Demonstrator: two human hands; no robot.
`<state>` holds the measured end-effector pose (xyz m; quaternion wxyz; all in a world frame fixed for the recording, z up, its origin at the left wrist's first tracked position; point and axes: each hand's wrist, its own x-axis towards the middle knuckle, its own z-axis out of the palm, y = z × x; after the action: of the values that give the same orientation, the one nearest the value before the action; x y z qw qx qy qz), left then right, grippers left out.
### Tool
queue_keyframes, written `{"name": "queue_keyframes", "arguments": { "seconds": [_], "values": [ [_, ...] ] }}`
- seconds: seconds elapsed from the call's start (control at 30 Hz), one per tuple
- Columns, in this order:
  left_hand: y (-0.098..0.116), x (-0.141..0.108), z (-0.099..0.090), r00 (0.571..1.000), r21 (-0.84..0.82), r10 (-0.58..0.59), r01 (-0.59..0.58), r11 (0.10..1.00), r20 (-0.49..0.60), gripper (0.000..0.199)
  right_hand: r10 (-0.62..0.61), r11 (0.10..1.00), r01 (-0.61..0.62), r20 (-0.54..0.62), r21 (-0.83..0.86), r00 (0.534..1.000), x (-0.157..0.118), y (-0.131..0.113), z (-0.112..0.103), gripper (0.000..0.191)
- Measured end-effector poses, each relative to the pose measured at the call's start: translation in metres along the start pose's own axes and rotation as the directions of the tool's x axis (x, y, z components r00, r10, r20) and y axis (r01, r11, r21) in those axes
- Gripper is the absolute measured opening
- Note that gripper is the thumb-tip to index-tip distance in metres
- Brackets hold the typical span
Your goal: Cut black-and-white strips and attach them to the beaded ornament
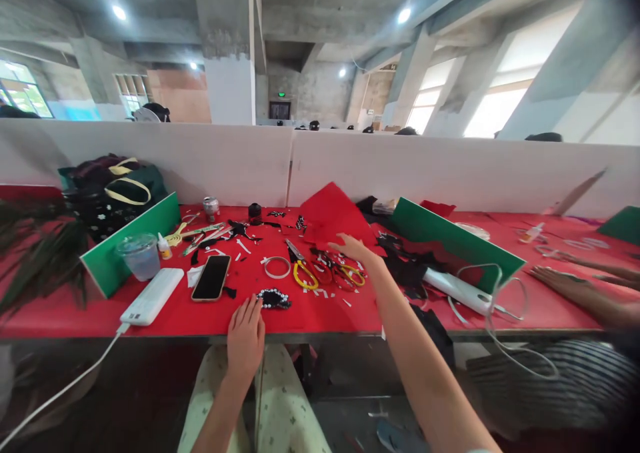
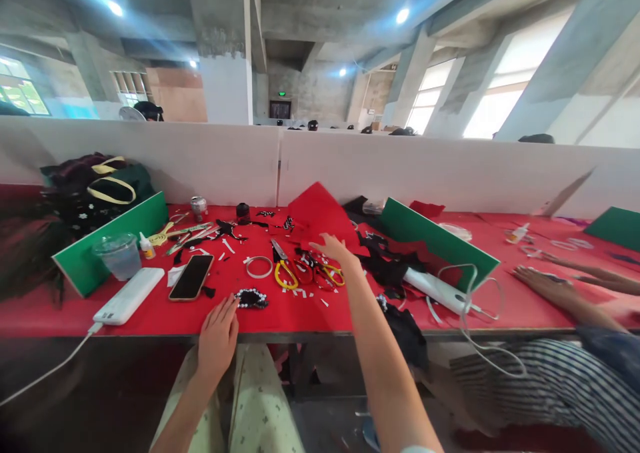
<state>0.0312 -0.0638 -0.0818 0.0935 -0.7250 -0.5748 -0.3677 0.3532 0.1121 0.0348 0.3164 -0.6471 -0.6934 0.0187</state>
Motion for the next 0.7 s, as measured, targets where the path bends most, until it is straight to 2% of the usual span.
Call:
{"name": "queue_keyframes", "arguments": {
  "seconds": [0.07,0.17,0.27,0.33,0.4,0.47,0.53,0.57,0.67,0.7],
  "values": [
    [0.0,0.0,0.001,0.999,-0.052,-0.031,0.033,0.998,0.032,0.042,-0.004,1.0,0.003,0.058,0.016,0.998,-0.011,0.002,0.024,0.041],
    [0.002,0.001,-0.001,0.987,-0.173,-0.11,0.129,0.976,0.115,0.045,-0.129,0.989,0.121,0.113,0.08,0.985,-0.038,0.003,0.05,0.04],
    [-0.001,0.007,-0.01,0.96,-0.35,-0.223,0.27,0.897,0.169,0.051,-0.234,0.968,0.223,0.101,0.115,0.967,-0.064,0.002,0.066,0.039],
    [-0.012,0.014,-0.021,0.943,-0.457,-0.3,0.331,0.826,0.141,0.053,-0.274,0.956,0.263,0.073,0.13,0.959,-0.079,0.002,0.074,0.04],
    [-0.033,0.026,-0.037,0.925,-0.518,-0.378,0.345,0.783,0.044,0.052,-0.295,0.946,0.292,0.001,0.138,0.955,-0.091,0.003,0.079,0.04],
    [-0.064,0.044,-0.055,0.875,-0.521,-0.472,0.354,0.777,-0.108,0.053,-0.291,0.942,0.303,-0.1,0.142,0.952,-0.099,0.005,0.083,0.039],
    [-0.1,0.067,-0.074,0.772,-0.458,-0.572,0.416,0.785,-0.279,0.058,-0.258,0.944,0.287,-0.175,0.162,0.95,-0.104,0.008,0.084,0.038],
    [-0.118,0.079,-0.082,0.72,-0.411,-0.613,0.477,0.777,-0.324,0.062,-0.239,0.945,0.275,-0.2,0.177,0.95,-0.106,0.009,0.084,0.038],
    [-0.165,0.111,-0.097,0.603,-0.323,-0.734,0.659,0.679,-0.313,0.078,-0.193,0.945,0.248,-0.244,0.214,0.95,-0.106,0.013,0.084,0.036],
    [-0.177,0.118,-0.099,0.577,-0.296,-0.755,0.696,0.654,-0.311,0.087,-0.183,0.945,0.241,-0.251,0.222,0.951,-0.106,0.013,0.084,0.037]
  ]
}}
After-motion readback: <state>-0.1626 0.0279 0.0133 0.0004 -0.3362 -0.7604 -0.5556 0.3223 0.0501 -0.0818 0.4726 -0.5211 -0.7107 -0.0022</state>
